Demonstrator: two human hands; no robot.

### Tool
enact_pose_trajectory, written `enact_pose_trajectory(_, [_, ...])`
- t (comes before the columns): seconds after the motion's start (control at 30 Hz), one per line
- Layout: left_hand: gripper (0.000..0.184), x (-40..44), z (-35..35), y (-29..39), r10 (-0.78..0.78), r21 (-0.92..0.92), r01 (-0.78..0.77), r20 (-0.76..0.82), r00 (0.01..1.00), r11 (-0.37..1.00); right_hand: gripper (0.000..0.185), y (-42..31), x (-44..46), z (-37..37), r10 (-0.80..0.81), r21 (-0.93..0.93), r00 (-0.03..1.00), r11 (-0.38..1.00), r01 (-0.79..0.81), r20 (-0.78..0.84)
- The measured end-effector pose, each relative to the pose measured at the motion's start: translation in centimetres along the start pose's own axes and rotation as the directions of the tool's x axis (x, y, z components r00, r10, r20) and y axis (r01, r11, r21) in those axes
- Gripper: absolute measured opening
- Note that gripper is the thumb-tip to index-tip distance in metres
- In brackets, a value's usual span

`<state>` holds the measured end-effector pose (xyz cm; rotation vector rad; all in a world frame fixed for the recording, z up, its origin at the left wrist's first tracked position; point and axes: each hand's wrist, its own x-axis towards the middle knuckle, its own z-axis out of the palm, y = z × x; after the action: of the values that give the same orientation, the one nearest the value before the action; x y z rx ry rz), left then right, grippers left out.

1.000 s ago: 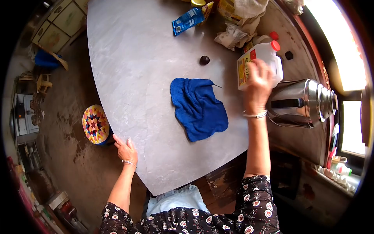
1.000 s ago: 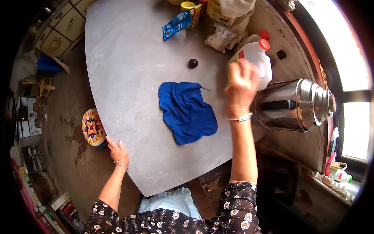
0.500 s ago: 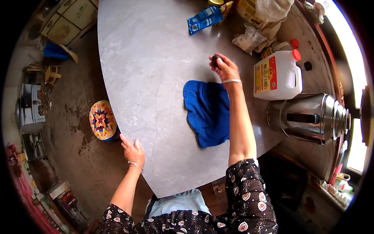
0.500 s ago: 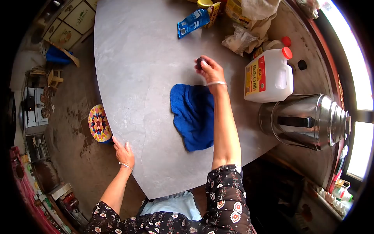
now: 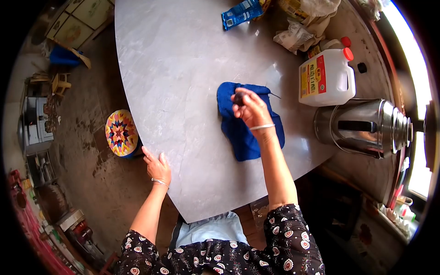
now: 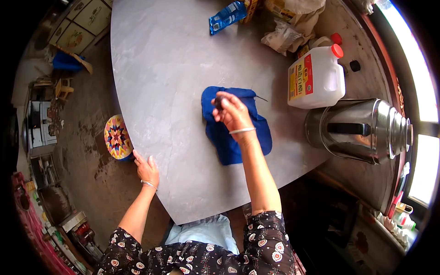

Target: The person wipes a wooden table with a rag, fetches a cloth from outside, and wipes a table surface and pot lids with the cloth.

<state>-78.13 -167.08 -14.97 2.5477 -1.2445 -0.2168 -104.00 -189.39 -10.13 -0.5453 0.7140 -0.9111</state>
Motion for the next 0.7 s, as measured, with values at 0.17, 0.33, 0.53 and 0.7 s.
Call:
enact_pose_trajectory(0.17, [0.074, 0.1, -0.1, -0.1, -0.020, -0.006, 0.020, 0.014, 1.000, 1.000, 0.038, 6.4, -4.7, 0.7, -0.247, -0.727, 0.969, 0.663, 0.177, 0.011])
enact_pose_trajectory(0.33, [0.075, 0.1, 0.2, -0.3, -0.030, 0.001, 0.030, 0.009, 1.000, 1.000, 0.039, 8.5, -9.4, 2.9, -0.303, -0.865, 0.952, 0.487, 0.121, -0.037])
enact_pose_trajectory(0.53, [0.078, 0.2, 0.3, -0.6, -0.062, -0.203, 0.058, -0.012, 0.998, 0.977, 0.038, 12.4, -15.2, 7.6, -0.257, -0.908, 0.965, 0.413, 0.071, -0.042])
enact_pose_trajectory(0.7, [0.060, -0.6, -5.1, -1.4, -0.010, -0.199, 0.062, 0.254, 0.967, 0.978, 0.037, 14.4, -18.5, 13.9, -0.240, -0.926, 0.962, 0.318, 0.204, 0.129])
